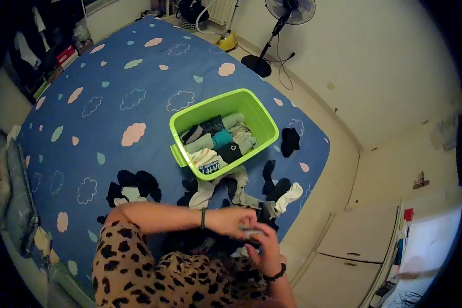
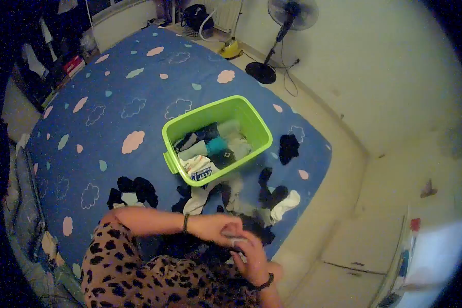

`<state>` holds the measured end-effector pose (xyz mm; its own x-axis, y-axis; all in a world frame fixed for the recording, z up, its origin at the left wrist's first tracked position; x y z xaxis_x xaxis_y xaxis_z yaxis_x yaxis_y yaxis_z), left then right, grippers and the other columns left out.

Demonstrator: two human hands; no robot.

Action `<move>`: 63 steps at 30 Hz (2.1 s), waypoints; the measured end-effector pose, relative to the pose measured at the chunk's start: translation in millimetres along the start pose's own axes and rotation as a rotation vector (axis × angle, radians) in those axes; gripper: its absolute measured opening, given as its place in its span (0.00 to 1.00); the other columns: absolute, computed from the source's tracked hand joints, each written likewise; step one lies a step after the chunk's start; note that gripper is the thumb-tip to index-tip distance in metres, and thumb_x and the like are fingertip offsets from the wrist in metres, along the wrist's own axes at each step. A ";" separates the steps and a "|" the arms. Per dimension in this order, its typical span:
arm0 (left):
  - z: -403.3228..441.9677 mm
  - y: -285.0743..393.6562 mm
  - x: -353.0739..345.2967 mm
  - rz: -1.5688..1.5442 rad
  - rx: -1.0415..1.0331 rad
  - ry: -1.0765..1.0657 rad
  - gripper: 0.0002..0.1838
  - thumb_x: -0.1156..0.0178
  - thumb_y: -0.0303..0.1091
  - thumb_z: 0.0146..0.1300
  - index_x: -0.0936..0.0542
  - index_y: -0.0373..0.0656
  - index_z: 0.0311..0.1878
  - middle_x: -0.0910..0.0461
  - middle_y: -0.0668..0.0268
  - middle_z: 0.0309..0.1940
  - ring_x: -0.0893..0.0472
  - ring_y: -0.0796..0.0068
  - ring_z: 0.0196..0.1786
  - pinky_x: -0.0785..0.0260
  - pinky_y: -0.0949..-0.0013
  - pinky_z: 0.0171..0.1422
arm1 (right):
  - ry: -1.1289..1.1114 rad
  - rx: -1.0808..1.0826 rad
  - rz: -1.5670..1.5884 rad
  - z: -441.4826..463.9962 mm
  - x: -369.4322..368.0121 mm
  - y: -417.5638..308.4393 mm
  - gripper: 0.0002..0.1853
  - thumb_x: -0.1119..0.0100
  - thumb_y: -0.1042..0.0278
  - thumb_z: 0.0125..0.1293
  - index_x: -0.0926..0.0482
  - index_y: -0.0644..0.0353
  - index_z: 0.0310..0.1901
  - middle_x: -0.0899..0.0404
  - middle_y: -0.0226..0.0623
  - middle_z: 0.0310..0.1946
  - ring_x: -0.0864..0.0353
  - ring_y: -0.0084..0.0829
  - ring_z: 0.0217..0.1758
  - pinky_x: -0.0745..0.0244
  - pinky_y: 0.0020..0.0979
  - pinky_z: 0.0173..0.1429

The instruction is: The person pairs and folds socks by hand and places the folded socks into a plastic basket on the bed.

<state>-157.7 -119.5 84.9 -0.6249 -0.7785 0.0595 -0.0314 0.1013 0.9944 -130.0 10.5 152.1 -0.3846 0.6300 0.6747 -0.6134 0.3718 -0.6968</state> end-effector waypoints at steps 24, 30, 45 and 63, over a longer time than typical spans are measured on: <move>185.6 -186.3 226.8 0.910 0.445 0.666 0.16 0.48 0.39 0.60 0.15 0.38 0.33 0.17 0.50 0.36 0.18 0.54 0.40 0.26 0.53 0.41 | 0.203 -0.454 -0.072 -39.4 7.7 78.6 0.18 0.37 0.80 0.53 0.24 0.61 0.47 0.26 0.46 0.53 0.24 0.44 0.52 0.25 0.35 0.53; 179.0 -165.3 220.0 1.155 0.418 0.507 0.21 0.53 0.50 0.64 0.16 0.46 0.37 0.18 0.53 0.38 0.19 0.52 0.42 0.29 0.51 0.49 | 0.187 -0.464 -0.006 -39.4 -1.7 85.2 0.18 0.36 0.80 0.52 0.24 0.61 0.46 0.26 0.47 0.53 0.24 0.46 0.53 0.25 0.36 0.53; 192.3 -206.6 246.0 0.902 0.594 0.324 0.15 0.42 0.44 0.57 0.17 0.46 0.42 0.18 0.55 0.45 0.20 0.54 0.49 0.28 0.51 0.51 | 0.048 -0.378 -0.079 -45.8 -14.9 79.7 0.16 0.38 0.83 0.55 0.24 0.61 0.46 0.26 0.44 0.51 0.23 0.41 0.51 0.23 0.32 0.52; 51.5 25.5 229.2 0.212 -0.105 0.667 0.21 0.42 0.36 0.66 0.28 0.39 0.60 0.21 0.59 0.50 0.20 0.70 0.50 0.28 0.70 0.54 | -0.011 -0.493 -0.027 -116.7 -50.3 115.3 0.10 0.40 0.77 0.59 0.23 0.63 0.43 0.23 0.46 0.41 0.22 0.47 0.45 0.25 0.39 0.50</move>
<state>-341.9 -263.4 119.4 0.0036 -0.9655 0.2604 0.1348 0.2585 0.9566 -101.0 101.3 9.3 -0.3819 0.6093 0.6950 -0.2249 0.6681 -0.7093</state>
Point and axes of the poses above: each hand's wrist, its own z-axis towards the middle knuckle, its own x-axis out of the back of the hand, y = z × x, the point moved 7 cm from there along z, towards the middle knuckle
